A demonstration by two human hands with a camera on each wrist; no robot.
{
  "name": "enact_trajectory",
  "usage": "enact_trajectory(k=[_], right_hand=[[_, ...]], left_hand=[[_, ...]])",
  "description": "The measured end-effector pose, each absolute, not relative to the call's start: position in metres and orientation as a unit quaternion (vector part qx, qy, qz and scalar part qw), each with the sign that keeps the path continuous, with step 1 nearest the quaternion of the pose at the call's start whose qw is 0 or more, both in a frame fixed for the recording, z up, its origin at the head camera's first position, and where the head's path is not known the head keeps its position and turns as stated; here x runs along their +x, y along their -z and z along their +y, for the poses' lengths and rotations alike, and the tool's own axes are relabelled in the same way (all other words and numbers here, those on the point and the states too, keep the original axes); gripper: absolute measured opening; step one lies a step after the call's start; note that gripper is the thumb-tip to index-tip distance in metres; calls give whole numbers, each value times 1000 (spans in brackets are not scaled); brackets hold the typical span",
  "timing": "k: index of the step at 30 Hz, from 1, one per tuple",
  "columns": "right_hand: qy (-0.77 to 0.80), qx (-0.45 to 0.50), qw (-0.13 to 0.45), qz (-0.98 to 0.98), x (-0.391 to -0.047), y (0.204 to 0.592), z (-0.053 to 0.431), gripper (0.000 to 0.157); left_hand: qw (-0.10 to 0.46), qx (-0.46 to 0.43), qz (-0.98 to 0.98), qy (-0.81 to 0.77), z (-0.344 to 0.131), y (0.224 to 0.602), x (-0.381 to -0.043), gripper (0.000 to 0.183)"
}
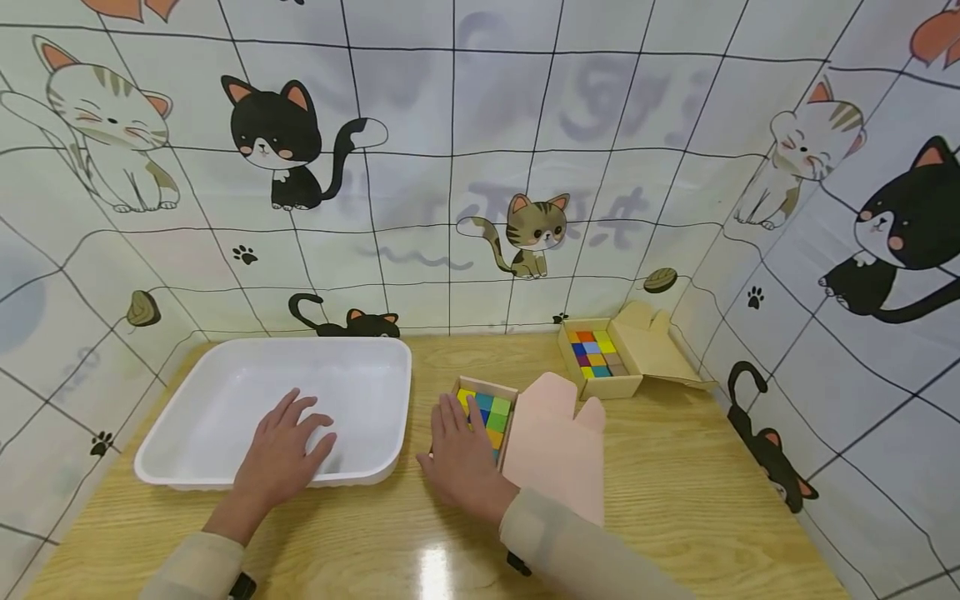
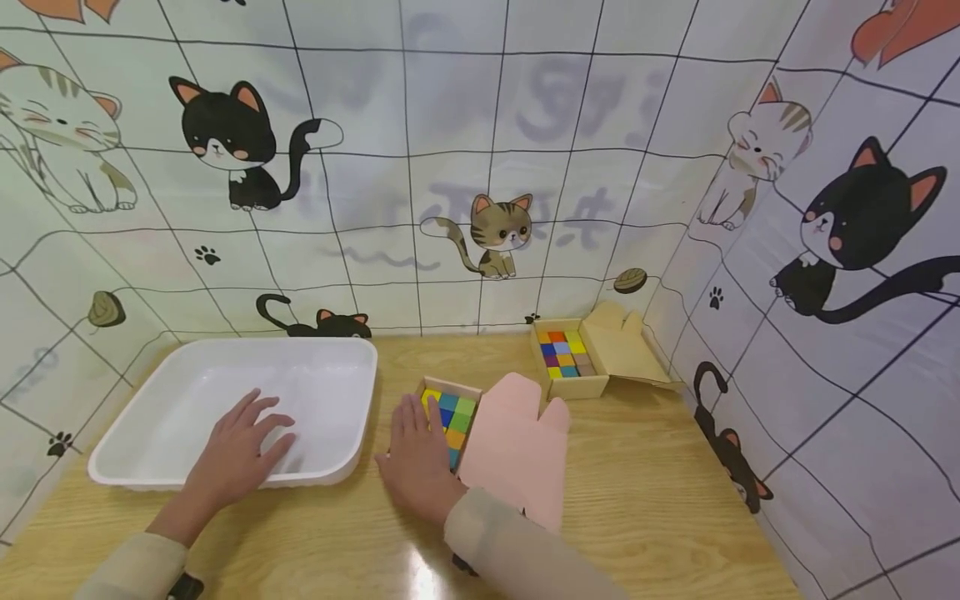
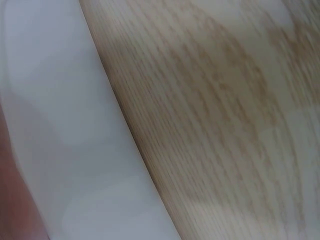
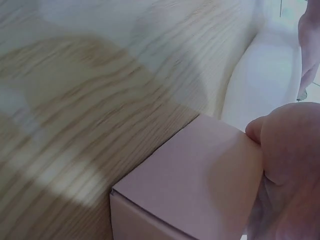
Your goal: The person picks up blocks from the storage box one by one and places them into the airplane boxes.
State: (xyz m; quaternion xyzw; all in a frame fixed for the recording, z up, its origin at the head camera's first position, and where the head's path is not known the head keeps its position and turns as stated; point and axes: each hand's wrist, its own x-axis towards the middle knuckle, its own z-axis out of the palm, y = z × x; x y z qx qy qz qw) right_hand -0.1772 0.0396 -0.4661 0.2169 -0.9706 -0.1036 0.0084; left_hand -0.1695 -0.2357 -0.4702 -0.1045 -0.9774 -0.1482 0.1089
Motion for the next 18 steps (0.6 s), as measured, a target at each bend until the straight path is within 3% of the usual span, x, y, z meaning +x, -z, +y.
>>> enact_trajectory(k=[7,18], right_hand=[[97,223,47,-969,-173,466,69,70],[41,186,32,-981,-178,475,117,69]], left_hand=[[102,-99,-979,149,-237,471,-167,31],[104,-101,-978,151,-235,470,-168,30]])
